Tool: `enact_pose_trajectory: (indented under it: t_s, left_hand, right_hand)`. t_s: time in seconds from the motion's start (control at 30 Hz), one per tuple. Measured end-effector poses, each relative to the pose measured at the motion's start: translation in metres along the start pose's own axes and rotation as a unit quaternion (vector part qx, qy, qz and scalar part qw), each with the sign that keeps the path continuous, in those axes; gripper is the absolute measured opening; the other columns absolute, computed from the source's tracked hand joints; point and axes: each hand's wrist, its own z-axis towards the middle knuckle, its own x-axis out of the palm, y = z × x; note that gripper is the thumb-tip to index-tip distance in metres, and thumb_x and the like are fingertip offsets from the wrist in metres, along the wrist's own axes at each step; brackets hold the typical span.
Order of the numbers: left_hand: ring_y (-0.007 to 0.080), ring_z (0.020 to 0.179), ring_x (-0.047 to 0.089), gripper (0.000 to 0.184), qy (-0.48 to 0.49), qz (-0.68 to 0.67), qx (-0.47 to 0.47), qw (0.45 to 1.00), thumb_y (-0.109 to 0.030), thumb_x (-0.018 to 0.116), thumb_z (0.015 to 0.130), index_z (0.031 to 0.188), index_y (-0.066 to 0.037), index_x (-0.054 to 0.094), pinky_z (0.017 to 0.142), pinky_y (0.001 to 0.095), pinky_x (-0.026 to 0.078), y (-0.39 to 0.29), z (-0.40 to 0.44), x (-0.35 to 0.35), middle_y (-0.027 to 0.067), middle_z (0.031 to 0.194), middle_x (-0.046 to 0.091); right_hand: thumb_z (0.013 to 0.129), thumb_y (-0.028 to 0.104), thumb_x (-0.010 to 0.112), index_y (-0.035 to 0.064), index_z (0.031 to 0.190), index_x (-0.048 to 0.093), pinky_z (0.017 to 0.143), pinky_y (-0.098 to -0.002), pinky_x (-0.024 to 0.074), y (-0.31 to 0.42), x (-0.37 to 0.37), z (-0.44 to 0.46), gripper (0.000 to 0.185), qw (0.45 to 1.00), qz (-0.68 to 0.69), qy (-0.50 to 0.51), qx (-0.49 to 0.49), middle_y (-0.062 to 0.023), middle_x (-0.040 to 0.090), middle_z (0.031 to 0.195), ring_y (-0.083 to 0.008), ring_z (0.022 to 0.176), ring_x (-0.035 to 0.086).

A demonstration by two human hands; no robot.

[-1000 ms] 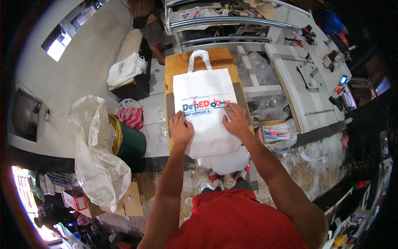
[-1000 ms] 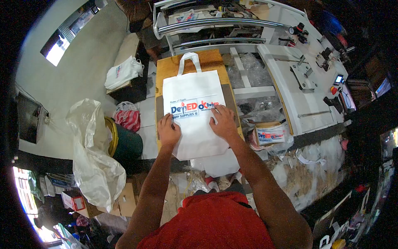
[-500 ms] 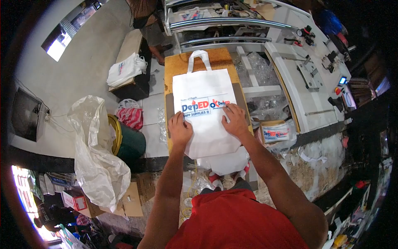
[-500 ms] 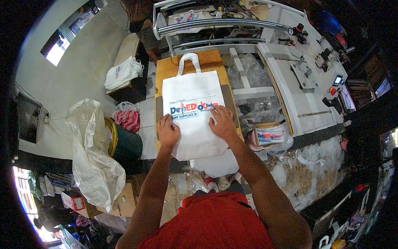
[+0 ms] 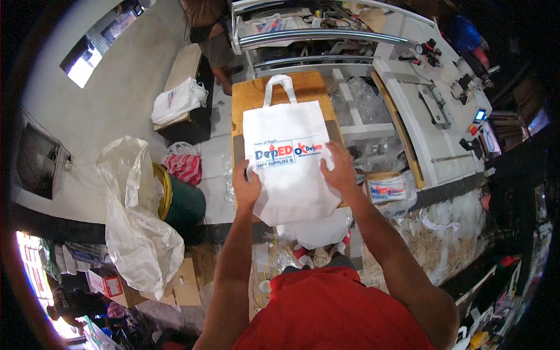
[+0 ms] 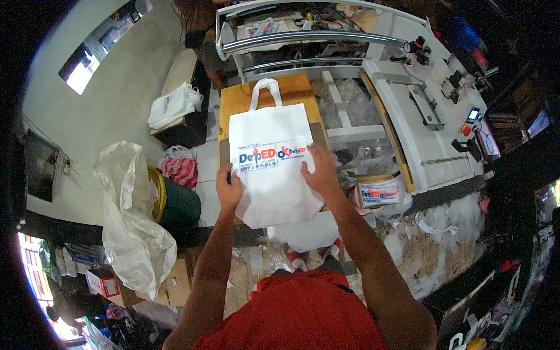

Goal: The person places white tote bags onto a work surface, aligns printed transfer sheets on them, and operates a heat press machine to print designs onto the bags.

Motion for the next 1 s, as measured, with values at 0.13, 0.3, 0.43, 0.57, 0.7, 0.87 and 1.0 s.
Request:
enact_pose_trajectory:
  t_s: [0.13, 0.3, 0.43, 0.57, 0.7, 0.87, 1.0]
  left_hand:
    - [0.021, 0.1, 0.061, 0.035, -0.024, -0.13, -0.093, 0.987, 0.006, 0.048, 0.085, 0.117, 0.003, 0.061, 0.088, 0.0321, 0.049, 0.023, 0.001, 0.0, 0.0133, 0.109, 0.063]
    - [0.02, 0.099, 0.06, 0.029, -0.018, -0.124, -0.086, 0.988, 0.003, 0.049, 0.09, 0.117, 0.004, 0.059, 0.092, 0.0319, 0.048, 0.03, -0.002, 0.001, 0.0118, 0.108, 0.064]
    - [0.0184, 0.095, 0.061, 0.027, -0.025, -0.12, -0.109, 0.986, 0.002, 0.05, 0.089, 0.114, 0.006, 0.059, 0.086, 0.0297, 0.049, 0.026, 0.001, 0.003, 0.0117, 0.106, 0.065]
    - [0.0185, 0.093, 0.062, 0.027, -0.028, -0.111, -0.099, 0.988, 0.002, 0.05, 0.088, 0.113, 0.005, 0.061, 0.084, 0.0296, 0.05, 0.029, 0.0, 0.003, 0.0119, 0.105, 0.065]
    - [0.0188, 0.087, 0.063, 0.026, -0.049, -0.088, -0.07, 0.992, 0.001, 0.052, 0.087, 0.111, 0.005, 0.062, 0.079, 0.0303, 0.051, 0.027, 0.001, 0.006, 0.0121, 0.102, 0.067]
    - [0.0214, 0.091, 0.065, 0.024, -0.058, -0.054, -0.048, 0.996, 0.001, 0.054, 0.085, 0.107, 0.004, 0.063, 0.079, 0.03, 0.052, 0.018, 0.002, 0.004, 0.0147, 0.104, 0.067]
    - [0.0218, 0.089, 0.065, 0.021, -0.07, -0.052, -0.075, 0.993, 0.001, 0.055, 0.084, 0.104, 0.004, 0.063, 0.078, 0.0298, 0.052, 0.008, 0.002, 0.004, 0.0162, 0.107, 0.067]
  right_hand:
    - [0.083, 0.012, 0.067, 0.0032, 0.117, 0.06, 0.097, -0.0488, 0.0444, -0.03, -0.083, 0.005, 0.036, 0.994, -0.034, -0.099, 0.0, -0.0191, 0.062, 0.118, -0.0395, 0.11, 0.058]
    - [0.084, 0.012, 0.064, 0.0033, 0.101, 0.06, 0.086, -0.0514, 0.0454, -0.135, -0.237, -0.007, 0.02, 0.946, -0.244, -0.19, 0.097, -0.0181, 0.061, 0.104, -0.04, 0.097, 0.057]
    - [0.081, 0.024, 0.067, 0.0035, 0.111, 0.057, 0.085, -0.0542, 0.0497, -0.206, -0.328, 0.003, 0.037, 0.859, -0.442, -0.194, 0.168, -0.0178, 0.057, 0.116, -0.0407, 0.106, 0.056]
    - [0.085, 0.036, 0.068, 0.0051, 0.119, 0.06, 0.092, -0.0548, 0.0485, -0.251, -0.364, 0.01, 0.046, 0.822, -0.512, 0.002, 0.25, -0.0148, 0.059, 0.124, -0.0374, 0.119, 0.052]
    - [0.083, 0.04, 0.069, 0.0097, 0.115, 0.063, 0.088, -0.0544, 0.0504, -0.255, -0.368, 0.023, 0.044, 0.795, -0.551, 0.052, 0.249, -0.0094, 0.063, 0.116, -0.0348, 0.118, 0.053]
    - [0.085, 0.044, 0.066, 0.0098, 0.113, 0.065, 0.093, -0.058, 0.047, -0.239, -0.367, 0.027, 0.044, 0.806, -0.511, 0.081, 0.288, -0.0081, 0.065, 0.121, -0.0379, 0.121, 0.05]
    - [0.086, 0.045, 0.066, 0.0083, 0.113, 0.065, 0.093, -0.0599, 0.0439, -0.213, -0.354, 0.021, 0.045, 0.814, -0.521, 0.065, 0.249, -0.0098, 0.066, 0.118, -0.0392, 0.12, 0.049]
